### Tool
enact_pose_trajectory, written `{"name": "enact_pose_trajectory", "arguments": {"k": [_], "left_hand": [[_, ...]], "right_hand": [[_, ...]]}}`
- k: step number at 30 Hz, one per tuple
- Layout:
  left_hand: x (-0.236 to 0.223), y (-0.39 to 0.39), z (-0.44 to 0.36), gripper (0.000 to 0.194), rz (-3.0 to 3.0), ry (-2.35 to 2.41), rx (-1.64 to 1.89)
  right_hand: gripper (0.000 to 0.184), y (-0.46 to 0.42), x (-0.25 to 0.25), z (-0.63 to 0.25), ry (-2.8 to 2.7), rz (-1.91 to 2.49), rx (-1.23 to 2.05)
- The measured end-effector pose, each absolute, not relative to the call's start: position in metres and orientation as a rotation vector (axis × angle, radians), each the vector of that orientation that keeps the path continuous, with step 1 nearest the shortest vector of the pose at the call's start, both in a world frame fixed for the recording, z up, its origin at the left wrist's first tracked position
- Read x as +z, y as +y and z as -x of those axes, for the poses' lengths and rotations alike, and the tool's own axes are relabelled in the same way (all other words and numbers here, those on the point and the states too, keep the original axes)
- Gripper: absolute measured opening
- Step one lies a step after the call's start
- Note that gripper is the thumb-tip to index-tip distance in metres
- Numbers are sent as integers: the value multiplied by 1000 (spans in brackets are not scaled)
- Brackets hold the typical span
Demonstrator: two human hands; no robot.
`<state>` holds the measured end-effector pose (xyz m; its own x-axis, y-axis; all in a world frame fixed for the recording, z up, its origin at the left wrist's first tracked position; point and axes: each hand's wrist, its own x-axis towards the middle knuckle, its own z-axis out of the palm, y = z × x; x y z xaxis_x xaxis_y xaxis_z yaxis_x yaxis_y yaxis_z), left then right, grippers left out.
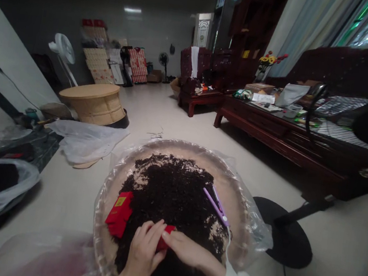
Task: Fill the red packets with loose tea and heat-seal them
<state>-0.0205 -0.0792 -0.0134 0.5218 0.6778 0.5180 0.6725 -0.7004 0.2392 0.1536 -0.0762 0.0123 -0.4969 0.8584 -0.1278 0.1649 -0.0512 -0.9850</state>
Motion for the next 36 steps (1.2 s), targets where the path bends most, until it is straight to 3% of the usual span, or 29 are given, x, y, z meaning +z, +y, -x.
{"name": "enact_pose_trajectory", "arguments": {"k": [4,8,12,15,21,28,33,36], "left_hand": [[-19,-74,25,51,-2562,1298,1074],[-24,-68,30,44,-2419,1428,1159],[-26,-67,31,40,-2337,1480,1202],[-26,-66,33,39,-2313,1510,1235],[-23,-65,41,37,-2344,1551,1238],[-20,-64,41,36,-2317,1564,1251],[-17,-64,39,34,-2283,1576,1272],[-15,-63,39,34,-2290,1569,1289]], "right_hand": [[69,-69,14,-168,-1467,1093,1502],[59,-55,-8,-198,-1387,1547,902],[114,-48,-41,-207,-1575,1887,959],[129,-49,-48,-193,-1703,1882,935],[113,-47,-26,-164,-1827,1758,694],[111,-5,-6,-183,-1804,1738,842],[67,15,8,-188,-1906,1639,921],[65,12,14,-181,-1935,1618,896]]}}
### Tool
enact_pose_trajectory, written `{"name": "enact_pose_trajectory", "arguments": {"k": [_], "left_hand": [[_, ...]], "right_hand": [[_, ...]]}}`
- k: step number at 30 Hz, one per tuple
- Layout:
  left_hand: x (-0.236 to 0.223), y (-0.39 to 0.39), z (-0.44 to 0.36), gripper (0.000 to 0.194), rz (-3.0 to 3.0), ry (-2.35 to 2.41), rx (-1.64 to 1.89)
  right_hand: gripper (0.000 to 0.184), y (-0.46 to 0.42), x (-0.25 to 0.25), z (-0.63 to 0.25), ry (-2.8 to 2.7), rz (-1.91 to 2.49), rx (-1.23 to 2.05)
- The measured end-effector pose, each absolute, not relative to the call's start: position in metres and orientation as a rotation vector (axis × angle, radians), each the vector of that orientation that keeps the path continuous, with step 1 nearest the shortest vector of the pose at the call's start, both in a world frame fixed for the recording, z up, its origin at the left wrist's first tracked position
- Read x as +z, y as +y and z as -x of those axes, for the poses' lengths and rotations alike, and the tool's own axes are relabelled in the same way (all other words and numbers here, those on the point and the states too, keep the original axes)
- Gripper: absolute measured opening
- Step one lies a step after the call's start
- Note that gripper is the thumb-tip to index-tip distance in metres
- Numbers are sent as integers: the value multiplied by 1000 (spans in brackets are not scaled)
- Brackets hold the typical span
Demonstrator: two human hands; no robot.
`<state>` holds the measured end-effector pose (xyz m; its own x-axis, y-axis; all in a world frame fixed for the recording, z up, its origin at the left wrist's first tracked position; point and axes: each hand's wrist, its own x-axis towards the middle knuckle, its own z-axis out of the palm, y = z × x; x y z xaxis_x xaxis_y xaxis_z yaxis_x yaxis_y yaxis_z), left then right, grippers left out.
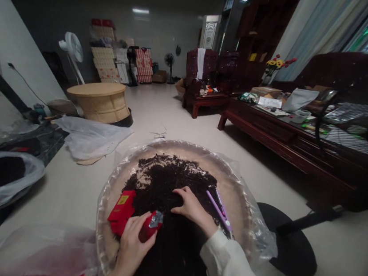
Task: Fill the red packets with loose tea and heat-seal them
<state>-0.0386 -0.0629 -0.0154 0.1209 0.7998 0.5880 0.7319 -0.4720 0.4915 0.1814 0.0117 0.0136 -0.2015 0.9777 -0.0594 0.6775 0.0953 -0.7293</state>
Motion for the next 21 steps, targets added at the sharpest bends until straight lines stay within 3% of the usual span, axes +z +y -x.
{"name": "enact_pose_trajectory", "arguments": {"k": [3,6,8,21], "left_hand": [[-14,-62,37,34,-2297,1562,1305],[-14,-60,35,33,-2284,1565,1310],[-13,-60,34,33,-2276,1568,1306],[-2,-53,9,42,-2235,1543,1300]], "right_hand": [[65,7,18,-177,-1963,1607,884],[35,4,21,-178,-1941,1575,836],[25,3,23,-181,-1923,1552,805],[24,-22,84,-173,-2028,1163,900]]}}
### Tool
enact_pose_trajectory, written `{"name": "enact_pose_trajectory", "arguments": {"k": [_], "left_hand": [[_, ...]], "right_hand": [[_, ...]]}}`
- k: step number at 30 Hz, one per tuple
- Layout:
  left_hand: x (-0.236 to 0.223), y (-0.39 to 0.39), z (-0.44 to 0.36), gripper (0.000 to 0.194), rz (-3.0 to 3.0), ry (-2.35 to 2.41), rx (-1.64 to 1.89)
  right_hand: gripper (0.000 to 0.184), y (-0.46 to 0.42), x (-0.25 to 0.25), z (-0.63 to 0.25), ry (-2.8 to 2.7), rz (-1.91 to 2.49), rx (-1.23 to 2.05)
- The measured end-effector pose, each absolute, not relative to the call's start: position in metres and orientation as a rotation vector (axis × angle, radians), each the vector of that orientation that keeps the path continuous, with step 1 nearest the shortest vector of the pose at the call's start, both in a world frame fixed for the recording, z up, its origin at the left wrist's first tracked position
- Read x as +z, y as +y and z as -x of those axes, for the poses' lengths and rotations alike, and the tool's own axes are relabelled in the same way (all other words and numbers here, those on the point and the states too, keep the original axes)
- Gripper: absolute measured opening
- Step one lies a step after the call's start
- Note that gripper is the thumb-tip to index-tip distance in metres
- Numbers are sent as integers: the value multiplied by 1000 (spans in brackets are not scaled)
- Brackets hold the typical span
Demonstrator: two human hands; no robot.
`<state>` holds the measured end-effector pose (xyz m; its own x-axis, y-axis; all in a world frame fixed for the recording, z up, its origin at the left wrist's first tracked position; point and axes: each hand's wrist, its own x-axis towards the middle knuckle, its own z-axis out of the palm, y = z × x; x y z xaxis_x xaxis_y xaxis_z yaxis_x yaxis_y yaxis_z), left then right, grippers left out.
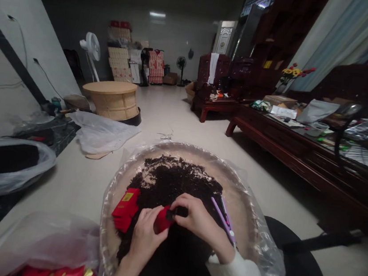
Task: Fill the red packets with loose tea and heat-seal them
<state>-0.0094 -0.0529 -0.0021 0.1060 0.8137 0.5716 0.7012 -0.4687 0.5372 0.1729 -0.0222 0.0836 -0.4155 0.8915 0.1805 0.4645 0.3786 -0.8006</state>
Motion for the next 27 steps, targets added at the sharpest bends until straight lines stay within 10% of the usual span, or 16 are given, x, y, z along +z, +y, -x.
{"name": "enact_pose_trajectory", "arguments": {"k": [6,18,23,27], "left_hand": [[-5,-54,9,41,-2219,1578,1325],[-12,-56,17,42,-2176,1686,1287],[-18,-56,25,42,-2182,1690,1292],[-19,-56,23,42,-2212,1676,1262]], "right_hand": [[58,-29,74,-162,-1979,1148,901],[46,-33,53,-192,-1820,1313,1007],[111,-50,-7,-206,-1832,1945,956],[108,-64,-33,-182,-1784,1821,846]]}}
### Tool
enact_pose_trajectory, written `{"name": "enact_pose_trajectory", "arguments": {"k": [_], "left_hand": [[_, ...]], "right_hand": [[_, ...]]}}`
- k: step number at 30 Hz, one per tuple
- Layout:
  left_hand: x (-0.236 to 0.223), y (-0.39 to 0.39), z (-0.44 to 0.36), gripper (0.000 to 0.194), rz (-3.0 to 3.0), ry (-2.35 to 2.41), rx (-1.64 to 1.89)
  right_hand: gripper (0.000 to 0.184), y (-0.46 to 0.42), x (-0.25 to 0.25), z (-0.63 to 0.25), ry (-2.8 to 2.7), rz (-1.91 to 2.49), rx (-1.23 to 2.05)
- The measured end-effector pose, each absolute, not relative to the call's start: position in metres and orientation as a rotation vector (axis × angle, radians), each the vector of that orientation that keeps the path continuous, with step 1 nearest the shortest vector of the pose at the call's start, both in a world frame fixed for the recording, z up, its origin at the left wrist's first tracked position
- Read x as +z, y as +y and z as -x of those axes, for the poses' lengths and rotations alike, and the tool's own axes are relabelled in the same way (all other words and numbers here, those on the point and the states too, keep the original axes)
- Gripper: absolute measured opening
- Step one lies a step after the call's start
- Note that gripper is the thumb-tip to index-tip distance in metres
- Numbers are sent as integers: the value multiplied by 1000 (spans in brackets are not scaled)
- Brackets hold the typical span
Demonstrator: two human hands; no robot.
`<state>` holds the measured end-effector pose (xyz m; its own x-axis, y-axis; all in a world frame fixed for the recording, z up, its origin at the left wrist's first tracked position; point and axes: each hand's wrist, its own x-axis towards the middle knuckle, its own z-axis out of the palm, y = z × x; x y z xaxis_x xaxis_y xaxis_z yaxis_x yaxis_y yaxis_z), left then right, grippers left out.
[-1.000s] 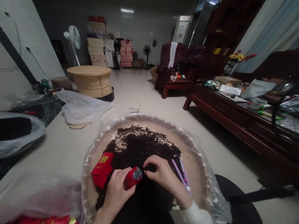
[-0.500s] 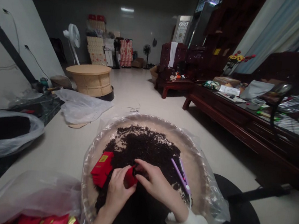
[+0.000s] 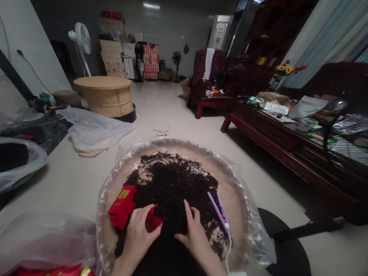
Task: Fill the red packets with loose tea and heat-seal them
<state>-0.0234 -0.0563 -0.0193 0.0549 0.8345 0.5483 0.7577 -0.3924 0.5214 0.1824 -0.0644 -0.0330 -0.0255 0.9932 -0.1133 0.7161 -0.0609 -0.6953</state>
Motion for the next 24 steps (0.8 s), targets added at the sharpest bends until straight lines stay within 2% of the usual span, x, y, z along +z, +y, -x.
{"name": "enact_pose_trajectory", "arguments": {"k": [6,12,18,24], "left_hand": [[-19,-58,23,43,-2226,1671,1276],[-19,-59,23,42,-2228,1657,1301],[-14,-57,16,42,-2235,1619,1297],[-13,-57,12,43,-2210,1607,1305]], "right_hand": [[51,-48,-24,-165,-1808,1562,661],[28,-34,-11,-173,-1805,1559,671],[23,-33,24,-176,-1759,1340,694],[43,-43,49,-154,-1784,1141,892]]}}
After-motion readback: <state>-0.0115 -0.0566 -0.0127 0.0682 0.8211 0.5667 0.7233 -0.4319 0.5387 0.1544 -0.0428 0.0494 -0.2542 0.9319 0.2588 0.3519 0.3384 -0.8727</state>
